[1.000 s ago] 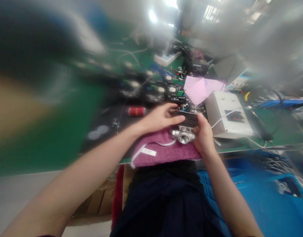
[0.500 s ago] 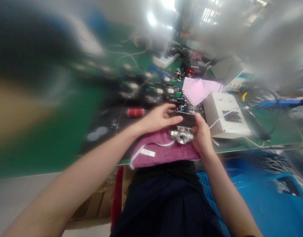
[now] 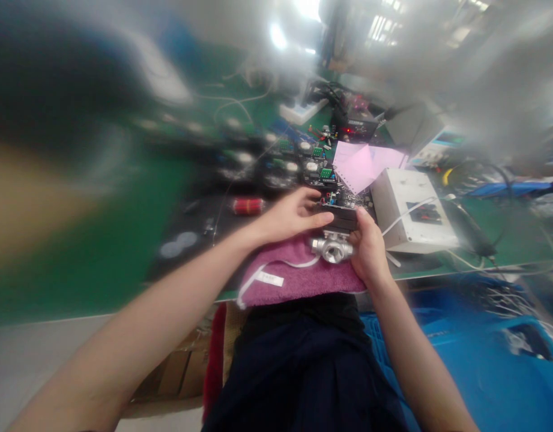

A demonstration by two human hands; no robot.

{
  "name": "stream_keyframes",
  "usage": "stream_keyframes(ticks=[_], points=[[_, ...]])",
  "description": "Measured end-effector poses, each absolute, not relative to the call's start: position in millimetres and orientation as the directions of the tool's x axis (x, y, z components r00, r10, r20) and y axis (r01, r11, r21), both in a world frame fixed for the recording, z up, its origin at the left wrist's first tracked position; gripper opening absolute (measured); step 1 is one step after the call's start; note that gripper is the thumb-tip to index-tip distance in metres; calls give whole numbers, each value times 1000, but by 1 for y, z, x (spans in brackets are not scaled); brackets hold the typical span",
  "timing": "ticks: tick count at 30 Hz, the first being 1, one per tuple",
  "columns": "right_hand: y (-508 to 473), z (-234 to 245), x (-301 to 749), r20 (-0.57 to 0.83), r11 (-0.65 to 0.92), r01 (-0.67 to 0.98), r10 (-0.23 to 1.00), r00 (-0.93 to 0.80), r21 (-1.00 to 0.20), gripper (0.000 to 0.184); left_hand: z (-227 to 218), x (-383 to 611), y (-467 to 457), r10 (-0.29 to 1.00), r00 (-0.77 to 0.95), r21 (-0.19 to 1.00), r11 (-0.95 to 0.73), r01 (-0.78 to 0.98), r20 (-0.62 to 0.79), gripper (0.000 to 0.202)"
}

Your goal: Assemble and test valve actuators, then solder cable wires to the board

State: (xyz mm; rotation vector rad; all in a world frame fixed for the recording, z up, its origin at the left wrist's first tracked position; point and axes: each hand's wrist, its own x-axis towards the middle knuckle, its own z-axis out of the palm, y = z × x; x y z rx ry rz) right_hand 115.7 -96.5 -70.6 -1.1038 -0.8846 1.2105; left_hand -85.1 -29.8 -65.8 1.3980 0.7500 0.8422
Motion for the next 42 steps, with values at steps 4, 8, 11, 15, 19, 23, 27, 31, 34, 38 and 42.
stream_keyframes(ticks=[4, 8, 11, 15, 19, 23, 27, 31, 34, 38, 42], points=[[-97, -69, 115, -43, 2, -272, 986, 160, -962, 45, -66, -85, -30, 852, 521, 997, -11, -71, 46, 75], [-97, -69, 114, -45, 3, -276, 985, 164, -961, 45, -67, -85, -30, 852, 522, 997, -9, -71, 45, 74], [-97, -69, 114, -46, 3, -276, 985, 169, -961, 46, -67, -85, -30, 849, 526, 997, -10, -71, 46, 74], [-96, -70, 115, -54, -5, -276, 984, 170, -961, 47, -65, -85, -30, 850, 526, 997, -2, -75, 41, 74], [-96, -71, 116, -65, -13, -277, 982, 179, -961, 50, -64, -85, -31, 846, 532, 997, 8, -75, 33, 74], [-96, -74, 118, -74, -19, -281, 980, 186, -959, 56, -64, -85, -32, 840, 540, 996, 3, -93, 47, 73], [-97, -74, 119, -85, -31, -284, 980, 180, -958, 57, -62, -85, -34, 836, 546, 993, 11, -116, 54, 72], [-99, -72, 119, -74, -19, -293, 982, 177, -956, 56, -58, -89, -36, 825, 563, 998, -27, -53, 52, 76], [-101, -70, 119, -58, -2, -298, 982, 179, -955, 57, -55, -92, -37, 817, 571, 996, -87, -15, 80, 77], [-103, -70, 119, -43, 15, -303, 982, 182, -953, 55, -55, -94, -36, 802, 586, 992, -123, -21, 112, 75], [-103, -70, 118, -22, 35, -298, 983, 185, -954, 51, -57, -94, -35, 798, 592, 992, -122, -24, 112, 75]])
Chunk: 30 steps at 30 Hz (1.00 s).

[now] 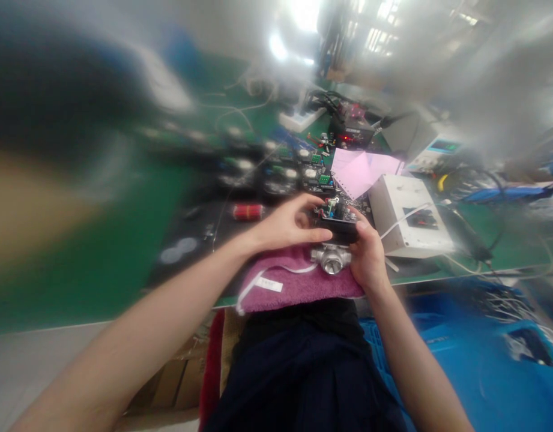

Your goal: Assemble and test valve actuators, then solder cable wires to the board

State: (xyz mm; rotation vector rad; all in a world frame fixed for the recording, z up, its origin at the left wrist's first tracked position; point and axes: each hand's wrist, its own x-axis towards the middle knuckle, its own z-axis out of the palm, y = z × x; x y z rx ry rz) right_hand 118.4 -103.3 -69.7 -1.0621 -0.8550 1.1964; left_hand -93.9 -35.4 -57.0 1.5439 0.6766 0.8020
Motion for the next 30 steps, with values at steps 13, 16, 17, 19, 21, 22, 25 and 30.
stream_keyframes(ticks=[13, 16, 17, 19, 21, 22, 25, 30], points=[[-107, -68, 118, 18, 65, -266, 984, 176, -962, 52, -53, -96, -38, 791, 599, 992, -114, -52, 122, 77], [-107, -66, 118, 22, 67, -265, 985, 170, -962, 52, -52, -96, -38, 789, 603, 993, -109, -53, 119, 77], [-107, -66, 118, 21, 66, -264, 986, 168, -962, 52, -52, -96, -38, 787, 606, 993, -106, -56, 118, 77], [-107, -67, 118, 18, 62, -263, 986, 166, -963, 52, -52, -96, -38, 785, 609, 993, -103, -59, 118, 77], [-107, -67, 119, 18, 61, -259, 986, 168, -964, 52, -51, -95, -38, 787, 606, 993, -106, -60, 120, 76], [-107, -68, 119, 19, 62, -256, 985, 170, -965, 52, -51, -95, -38, 788, 603, 992, -108, -59, 122, 75], [-106, -69, 119, 21, 65, -250, 984, 176, -966, 52, -52, -95, -38, 788, 603, 992, -110, -59, 123, 76], [-105, -69, 119, 12, 56, -252, 985, 174, -966, 52, -54, -95, -36, 791, 599, 992, -114, -50, 122, 77]])
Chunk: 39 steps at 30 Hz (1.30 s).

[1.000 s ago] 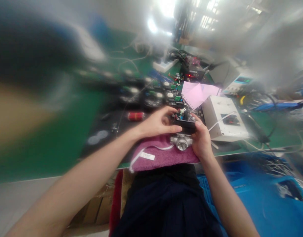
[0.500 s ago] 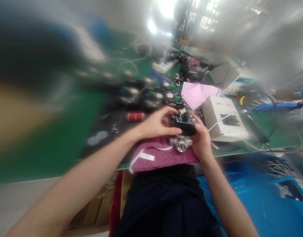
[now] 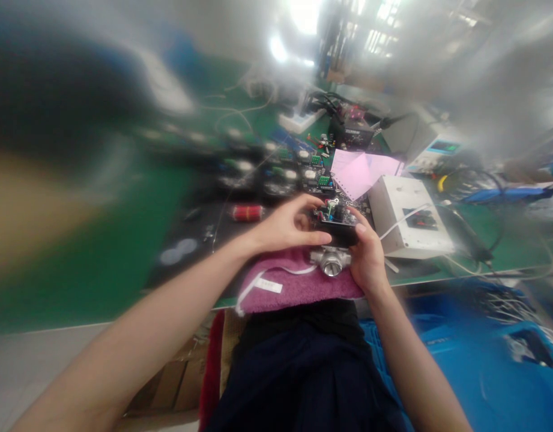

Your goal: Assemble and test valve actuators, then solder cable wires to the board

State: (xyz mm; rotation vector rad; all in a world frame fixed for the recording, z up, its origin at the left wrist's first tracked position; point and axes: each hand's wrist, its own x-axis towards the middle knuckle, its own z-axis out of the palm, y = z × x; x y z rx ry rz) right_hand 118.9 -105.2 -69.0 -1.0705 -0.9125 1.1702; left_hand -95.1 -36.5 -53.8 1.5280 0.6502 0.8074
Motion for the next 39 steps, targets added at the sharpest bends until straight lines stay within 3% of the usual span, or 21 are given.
stream_keyframes(ticks=[39], points=[[-106, -69, 119, -9, 44, -294, 984, 176, -955, 53, -56, -95, -35, 794, 596, 991, -128, -34, 123, 76]])
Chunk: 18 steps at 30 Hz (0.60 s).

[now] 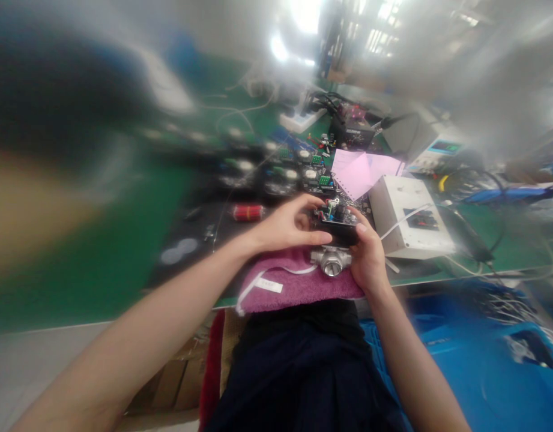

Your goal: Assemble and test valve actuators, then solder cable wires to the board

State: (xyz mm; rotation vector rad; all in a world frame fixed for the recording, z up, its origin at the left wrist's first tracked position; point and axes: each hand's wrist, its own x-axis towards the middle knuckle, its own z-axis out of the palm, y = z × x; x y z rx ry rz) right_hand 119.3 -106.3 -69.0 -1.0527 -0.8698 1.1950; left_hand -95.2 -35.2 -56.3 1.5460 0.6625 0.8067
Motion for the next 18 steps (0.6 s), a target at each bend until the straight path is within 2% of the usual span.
stream_keyframes(ticks=[18], points=[[-105, -70, 120, -4, 50, -287, 983, 182, -957, 51, -59, -95, -34, 795, 592, 988, -157, -15, 135, 75]])
